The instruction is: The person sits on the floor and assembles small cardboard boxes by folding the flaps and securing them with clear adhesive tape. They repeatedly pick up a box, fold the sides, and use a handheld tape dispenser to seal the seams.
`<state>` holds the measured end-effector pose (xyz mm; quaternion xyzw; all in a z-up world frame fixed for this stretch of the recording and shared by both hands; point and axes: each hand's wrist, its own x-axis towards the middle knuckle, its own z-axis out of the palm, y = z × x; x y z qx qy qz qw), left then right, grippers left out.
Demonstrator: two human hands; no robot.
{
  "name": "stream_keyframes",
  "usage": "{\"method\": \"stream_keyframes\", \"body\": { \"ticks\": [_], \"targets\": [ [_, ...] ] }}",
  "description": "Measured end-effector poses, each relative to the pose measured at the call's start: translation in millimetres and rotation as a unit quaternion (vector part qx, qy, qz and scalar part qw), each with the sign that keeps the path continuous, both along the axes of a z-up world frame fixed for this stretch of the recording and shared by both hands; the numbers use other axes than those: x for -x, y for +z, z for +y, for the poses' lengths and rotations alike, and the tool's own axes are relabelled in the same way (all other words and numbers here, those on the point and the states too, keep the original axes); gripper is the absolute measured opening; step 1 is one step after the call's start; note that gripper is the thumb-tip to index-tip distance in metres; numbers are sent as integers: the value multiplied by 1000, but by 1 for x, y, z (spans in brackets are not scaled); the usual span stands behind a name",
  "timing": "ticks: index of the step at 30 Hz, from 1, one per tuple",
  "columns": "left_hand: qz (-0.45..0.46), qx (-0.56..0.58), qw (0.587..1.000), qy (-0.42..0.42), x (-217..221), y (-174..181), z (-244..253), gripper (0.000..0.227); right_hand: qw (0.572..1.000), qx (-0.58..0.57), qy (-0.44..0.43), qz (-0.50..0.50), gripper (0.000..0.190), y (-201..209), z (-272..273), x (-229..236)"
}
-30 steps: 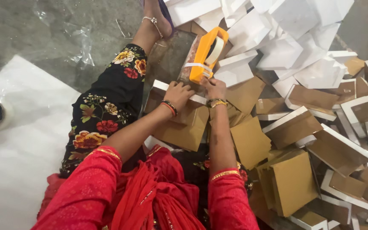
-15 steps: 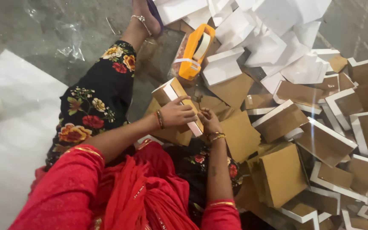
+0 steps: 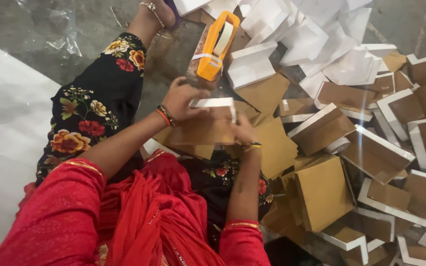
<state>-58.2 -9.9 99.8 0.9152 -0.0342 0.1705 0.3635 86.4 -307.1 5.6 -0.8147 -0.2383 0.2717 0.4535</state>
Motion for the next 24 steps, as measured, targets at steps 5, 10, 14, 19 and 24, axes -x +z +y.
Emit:
{"method": "stream_keyframes", "body": {
  "ticks": [5,10,14,19,24],
  "targets": [
    [-158,91,971,157,-13,-2,8,36,942,-326,-70,-45,50,-19,-120,-57],
    [-57,33,991,115,-26,-48,19,22,737,-666,-79,80,44,37,-142,-67],
    [14,-44,997,57,-47,-117,13,28,889,-393,-226,61,46,35,-7,-104],
    [97,-136,986,24,-51,-163,7,54,953,189,-76,-224,60,56,123,-155],
    [202,-155,965,58,-53,-155,25,74,904,357,1,-236,63,53,157,-142]
  ]
}}
